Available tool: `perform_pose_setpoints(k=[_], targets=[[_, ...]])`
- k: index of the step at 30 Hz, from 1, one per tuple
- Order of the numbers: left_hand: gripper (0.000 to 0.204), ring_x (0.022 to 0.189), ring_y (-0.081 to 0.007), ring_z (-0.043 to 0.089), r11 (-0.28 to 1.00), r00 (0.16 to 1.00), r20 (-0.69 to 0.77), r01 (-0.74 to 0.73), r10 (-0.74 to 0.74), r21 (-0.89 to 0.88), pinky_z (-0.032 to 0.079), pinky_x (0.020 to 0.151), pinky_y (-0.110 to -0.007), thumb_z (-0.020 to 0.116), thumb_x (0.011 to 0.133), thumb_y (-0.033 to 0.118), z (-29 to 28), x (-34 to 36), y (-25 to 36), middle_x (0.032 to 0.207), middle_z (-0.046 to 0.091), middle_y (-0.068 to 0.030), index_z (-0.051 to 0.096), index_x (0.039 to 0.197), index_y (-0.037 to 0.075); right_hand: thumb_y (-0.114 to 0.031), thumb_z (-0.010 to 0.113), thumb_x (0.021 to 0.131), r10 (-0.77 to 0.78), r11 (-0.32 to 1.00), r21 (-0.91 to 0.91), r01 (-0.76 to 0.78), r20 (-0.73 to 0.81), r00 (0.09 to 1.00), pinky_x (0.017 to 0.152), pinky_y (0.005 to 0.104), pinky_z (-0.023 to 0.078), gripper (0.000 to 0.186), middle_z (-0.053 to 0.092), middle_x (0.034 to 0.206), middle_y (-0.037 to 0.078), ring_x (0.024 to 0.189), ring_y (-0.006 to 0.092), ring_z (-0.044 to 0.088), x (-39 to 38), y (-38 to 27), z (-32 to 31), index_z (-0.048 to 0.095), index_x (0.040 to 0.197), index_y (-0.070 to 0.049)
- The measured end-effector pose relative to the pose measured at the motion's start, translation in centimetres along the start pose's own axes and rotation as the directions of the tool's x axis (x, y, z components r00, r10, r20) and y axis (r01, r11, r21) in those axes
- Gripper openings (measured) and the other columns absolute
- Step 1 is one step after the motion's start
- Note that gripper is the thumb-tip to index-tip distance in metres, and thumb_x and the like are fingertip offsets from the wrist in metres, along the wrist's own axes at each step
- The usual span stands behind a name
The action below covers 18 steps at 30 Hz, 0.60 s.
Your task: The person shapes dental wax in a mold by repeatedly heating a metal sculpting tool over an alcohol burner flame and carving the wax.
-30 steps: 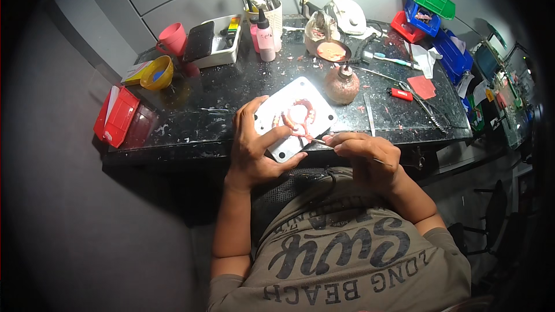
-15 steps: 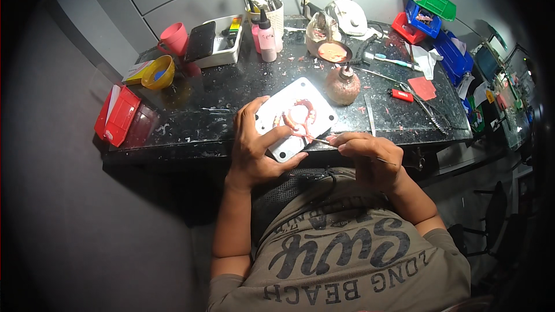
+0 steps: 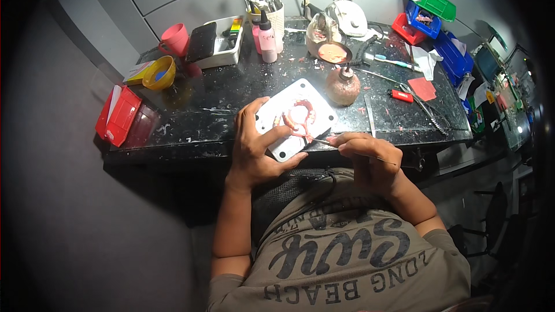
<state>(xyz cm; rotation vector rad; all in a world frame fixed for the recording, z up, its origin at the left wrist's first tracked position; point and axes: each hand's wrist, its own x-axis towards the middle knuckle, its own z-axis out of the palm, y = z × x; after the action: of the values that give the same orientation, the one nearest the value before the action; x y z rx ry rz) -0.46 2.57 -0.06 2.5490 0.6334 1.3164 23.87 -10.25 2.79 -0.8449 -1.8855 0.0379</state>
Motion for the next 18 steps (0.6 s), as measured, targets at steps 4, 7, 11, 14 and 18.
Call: perform_pose_setpoints(k=[4,7,11,14,18], targets=[[0.05,0.128,-0.0437,0.053,1.0,1.0,0.003,0.009,-0.009,-0.006,0.043,0.108,-0.052,0.097,0.06,0.042,0.02,0.0,-0.07,0.14,0.053,-0.0253,0.077,0.098,0.017,0.019,0.058,0.083,-0.056,0.998,-0.04,0.054,-0.043,0.998,0.081,0.0358,0.065,0.03,0.077,0.105,0.02,0.096,0.0312,0.079,0.01,0.05,0.47,0.066,0.108,0.004],[0.05,0.128,-0.0439,0.054,1.0,1.0,0.006,0.001,-0.001,0.001,0.043,0.108,-0.052,0.097,0.06,0.042,0.02,0.14,-0.09,0.14,0.054,-0.0253,0.077,0.098,0.017,0.02,0.059,0.083,-0.096,0.995,-0.033,0.093,-0.108,0.989,0.082,0.0358,0.065,0.031,0.077,0.103,0.02,0.095,0.0316,0.08,-0.18,0.13,0.83,0.066,0.109,0.005],[0.051,0.127,-0.0439,0.054,1.0,1.0,0.004,0.009,-0.009,-0.015,0.043,0.108,-0.051,0.097,0.059,0.042,-0.03,0.09,-0.02,0.139,0.054,-0.0253,0.076,0.097,0.016,0.022,0.058,0.082,-0.016,1.0,-0.009,0.015,-0.097,0.995,0.082,0.0352,0.064,0.032,0.077,0.102,0.02,0.094,0.0304,0.08,-0.28,-0.08,0.82,0.066,0.109,0.005],[0.052,0.128,-0.0438,0.054,1.0,1.0,0.013,0.022,-0.022,-0.005,0.042,0.109,-0.051,0.098,0.059,0.043,-0.09,-0.03,-0.05,0.14,0.054,-0.0251,0.076,0.097,0.016,0.023,0.059,0.083,0.049,0.998,0.046,-0.045,-0.107,0.993,0.083,0.0349,0.064,0.032,0.077,0.102,0.02,0.094,0.0291,0.08,-0.04,-0.35,0.83,0.066,0.109,0.006],[0.053,0.129,-0.0433,0.054,0.999,0.999,0.024,0.034,-0.034,-0.005,0.042,0.109,-0.051,0.098,0.059,0.044,-0.14,0.11,-0.05,0.14,0.054,-0.0249,0.076,0.098,0.016,0.021,0.063,0.088,0.08,0.996,0.038,-0.076,-0.14,0.987,0.083,0.0348,0.063,0.026,0.078,0.102,0.02,0.094,0.0287,0.079,0.31,-0.24,0.67,0.067,0.109,0.006]])
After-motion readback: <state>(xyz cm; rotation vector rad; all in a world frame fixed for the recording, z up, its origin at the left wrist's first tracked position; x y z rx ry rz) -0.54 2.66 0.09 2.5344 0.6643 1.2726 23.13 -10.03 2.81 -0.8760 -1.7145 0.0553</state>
